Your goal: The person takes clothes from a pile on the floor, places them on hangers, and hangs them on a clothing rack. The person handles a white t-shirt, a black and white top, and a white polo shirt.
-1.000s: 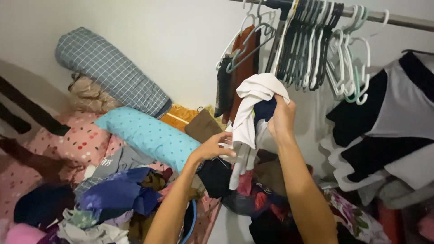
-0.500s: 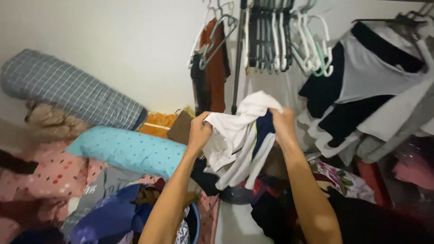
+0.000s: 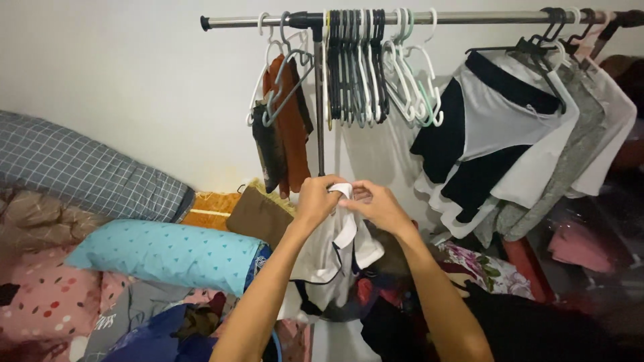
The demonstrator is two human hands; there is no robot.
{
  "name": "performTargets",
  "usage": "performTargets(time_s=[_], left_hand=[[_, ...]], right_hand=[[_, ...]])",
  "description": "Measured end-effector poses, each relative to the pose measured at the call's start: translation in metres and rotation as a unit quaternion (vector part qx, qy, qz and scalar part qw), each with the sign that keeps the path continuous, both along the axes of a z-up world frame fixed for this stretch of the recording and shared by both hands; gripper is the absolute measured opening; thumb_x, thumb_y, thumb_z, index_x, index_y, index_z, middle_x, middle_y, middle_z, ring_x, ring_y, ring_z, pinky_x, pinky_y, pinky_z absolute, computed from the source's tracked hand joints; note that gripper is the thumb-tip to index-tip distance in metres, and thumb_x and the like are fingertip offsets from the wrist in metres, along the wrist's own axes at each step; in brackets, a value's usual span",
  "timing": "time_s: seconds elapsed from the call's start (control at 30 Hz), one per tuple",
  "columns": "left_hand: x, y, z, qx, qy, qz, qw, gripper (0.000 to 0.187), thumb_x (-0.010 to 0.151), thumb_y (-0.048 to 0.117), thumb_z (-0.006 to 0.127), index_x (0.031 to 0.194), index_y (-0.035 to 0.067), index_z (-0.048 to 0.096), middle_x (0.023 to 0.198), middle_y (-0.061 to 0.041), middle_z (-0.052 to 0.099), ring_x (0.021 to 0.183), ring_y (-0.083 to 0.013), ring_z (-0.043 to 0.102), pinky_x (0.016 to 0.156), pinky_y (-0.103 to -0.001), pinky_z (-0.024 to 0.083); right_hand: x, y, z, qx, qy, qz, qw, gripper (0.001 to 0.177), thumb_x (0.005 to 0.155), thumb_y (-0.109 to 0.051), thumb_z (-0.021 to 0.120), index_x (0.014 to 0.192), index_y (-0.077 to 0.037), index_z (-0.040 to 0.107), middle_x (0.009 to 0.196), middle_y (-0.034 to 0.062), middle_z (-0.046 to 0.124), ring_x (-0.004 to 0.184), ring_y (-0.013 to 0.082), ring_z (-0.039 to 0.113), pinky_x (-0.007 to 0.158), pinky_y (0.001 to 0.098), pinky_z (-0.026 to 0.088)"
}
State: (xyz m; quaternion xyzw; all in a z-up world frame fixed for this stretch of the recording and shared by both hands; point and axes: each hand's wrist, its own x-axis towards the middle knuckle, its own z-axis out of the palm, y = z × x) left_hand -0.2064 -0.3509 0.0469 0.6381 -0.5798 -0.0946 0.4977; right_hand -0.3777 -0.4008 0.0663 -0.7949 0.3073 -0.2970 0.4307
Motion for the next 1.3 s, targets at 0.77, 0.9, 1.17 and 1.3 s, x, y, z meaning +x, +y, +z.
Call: performTargets(time_s=[0.77, 0.9, 1.17, 1.3], left_hand=[[0.026, -0.035, -0.02, 0.168, -0.045, 0.266, 0.948, 0.025, 0.087, 0.016, 0.068, 0.102, 0.031, 0.082, 0.09, -0.015, 0.077, 0.091, -0.0455, 0.073, 0.083, -0.055, 0.059], [0.024, -0.068, -0.03, 0.085, 0.035, 0.265, 0.96, 0.02, 0.087, 0.013, 0.068, 0.098, 0.021, 0.082, 0.085, -0.018, 0.076, 0.09, -0.0485, 0.071, 0.081, -0.055, 0.056], [0.009, -0.107, -0.048, 0.063, 0.209, 0.186, 0.958, 0.014, 0.085, 0.023, 0.068, 0.077, 0.015, 0.077, 0.067, -0.007, 0.068, 0.073, -0.0208, 0.062, 0.074, -0.036, 0.05], [0.04, -0.139, -0.08, 0.081, 0.253, 0.154, 0.952, 0.02, 0.078, 0.03, 0.071, 0.064, 0.016, 0.07, 0.06, 0.003, 0.054, 0.067, -0.0143, 0.052, 0.067, -0.025, 0.04]], right_hand=[[-0.041, -0.152, -0.017, -0.216, -0.033, -0.208, 0.953, 0.006, 0.082, -0.019, 0.07, 0.084, -0.013, 0.073, 0.069, 0.0048, 0.072, 0.066, 0.0281, 0.07, 0.064, 0.0381, 0.054], [-0.055, -0.178, -0.023, -0.191, -0.02, -0.221, 0.956, 0.008, 0.081, -0.022, 0.069, 0.084, -0.016, 0.073, 0.069, 0.0016, 0.073, 0.067, 0.0279, 0.072, 0.066, 0.0395, 0.055], [-0.072, -0.228, -0.044, -0.179, 0.03, -0.251, 0.951, 0.018, 0.081, -0.026, 0.068, 0.091, -0.012, 0.073, 0.085, 0.0093, 0.077, 0.087, 0.0391, 0.074, 0.077, 0.0509, 0.057], [-0.07, -0.236, -0.053, -0.111, -0.085, -0.208, 0.968, 0.014, 0.087, -0.013, 0.066, 0.098, -0.006, 0.071, 0.085, 0.0177, 0.074, 0.081, 0.0326, 0.074, 0.071, 0.0426, 0.056]])
